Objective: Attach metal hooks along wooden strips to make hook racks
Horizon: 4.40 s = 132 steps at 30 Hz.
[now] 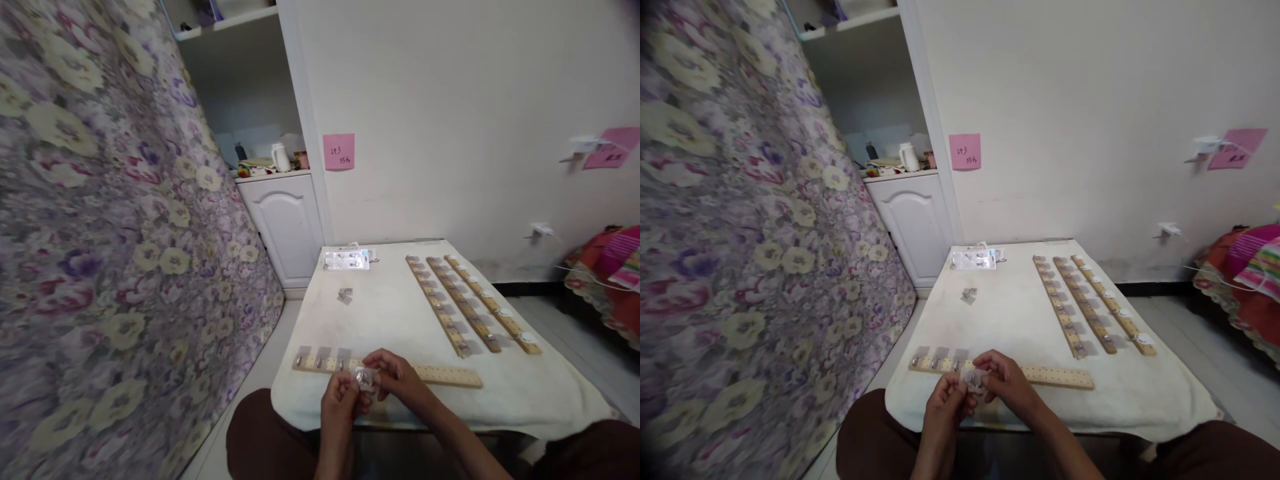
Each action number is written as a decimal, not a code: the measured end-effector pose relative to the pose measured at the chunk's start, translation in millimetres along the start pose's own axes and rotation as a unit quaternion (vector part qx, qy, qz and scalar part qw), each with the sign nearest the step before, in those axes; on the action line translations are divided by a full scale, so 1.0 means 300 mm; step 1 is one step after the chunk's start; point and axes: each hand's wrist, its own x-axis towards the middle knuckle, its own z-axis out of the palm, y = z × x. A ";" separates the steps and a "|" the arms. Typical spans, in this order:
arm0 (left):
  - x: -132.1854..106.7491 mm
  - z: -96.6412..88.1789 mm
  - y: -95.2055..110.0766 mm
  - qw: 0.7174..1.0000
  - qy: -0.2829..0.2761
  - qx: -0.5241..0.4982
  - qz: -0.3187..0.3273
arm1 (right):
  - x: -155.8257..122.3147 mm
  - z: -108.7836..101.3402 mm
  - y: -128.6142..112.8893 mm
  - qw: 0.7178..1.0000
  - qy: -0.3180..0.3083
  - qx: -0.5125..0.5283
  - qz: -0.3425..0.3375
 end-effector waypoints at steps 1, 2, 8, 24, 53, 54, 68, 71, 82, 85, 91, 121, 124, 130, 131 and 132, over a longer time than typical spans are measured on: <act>-0.002 0.000 -0.004 1.000 -0.002 -0.015 -0.010 | -0.005 -0.001 -0.003 1.000 -0.008 0.009 0.004; -0.005 0.001 -0.008 0.999 -0.003 -0.029 -0.019 | -0.009 -0.002 -0.004 1.000 -0.016 0.015 0.008; -0.018 0.016 -0.034 0.996 -0.016 -0.072 -0.046 | -0.014 -0.009 0.020 0.999 -0.014 -0.008 0.029; -0.010 0.021 -0.101 0.996 -0.022 -0.040 -0.082 | 0.005 -0.076 0.048 0.994 0.044 -0.092 0.047; 0.031 -0.095 -0.204 0.853 -0.055 0.466 0.231 | 0.254 -0.143 0.082 0.945 -0.041 -0.323 0.036; 0.033 -0.098 -0.208 0.847 -0.056 0.473 0.234 | 0.253 -0.142 0.084 0.945 -0.039 -0.324 0.035; 0.048 -0.097 -0.226 0.793 -0.077 0.561 0.224 | 0.255 -0.139 0.108 0.947 -0.018 -0.320 0.034; 0.047 -0.096 -0.223 0.789 -0.074 0.568 0.221 | 0.253 -0.139 0.106 0.949 -0.021 -0.312 0.034; 0.047 -0.087 -0.220 0.757 -0.067 0.613 0.217 | 0.249 -0.135 0.099 0.952 -0.016 -0.303 0.032; 0.049 -0.091 -0.228 0.752 -0.064 0.615 0.228 | 0.252 -0.132 0.096 0.949 -0.013 -0.314 0.030; 0.052 -0.091 -0.235 0.751 -0.062 0.620 0.218 | 0.258 -0.135 0.110 0.946 -0.009 -0.323 0.035; 0.065 -0.093 -0.234 0.722 -0.066 0.654 0.219 | 0.240 -0.151 0.101 0.956 -0.043 -0.285 0.050; 0.066 -0.088 -0.229 0.718 -0.063 0.662 0.205 | 0.250 -0.155 0.116 0.959 -0.035 -0.276 0.060; 0.068 -0.080 -0.212 0.712 -0.064 0.669 0.202 | 0.266 -0.156 0.136 0.970 -0.019 -0.225 0.085; 0.068 -0.080 -0.209 0.712 -0.066 0.670 0.200 | 0.269 -0.156 0.137 0.973 -0.017 -0.213 0.091; 0.069 -0.080 -0.207 0.712 -0.069 0.670 0.198 | 0.272 -0.157 0.138 0.974 -0.018 -0.202 0.098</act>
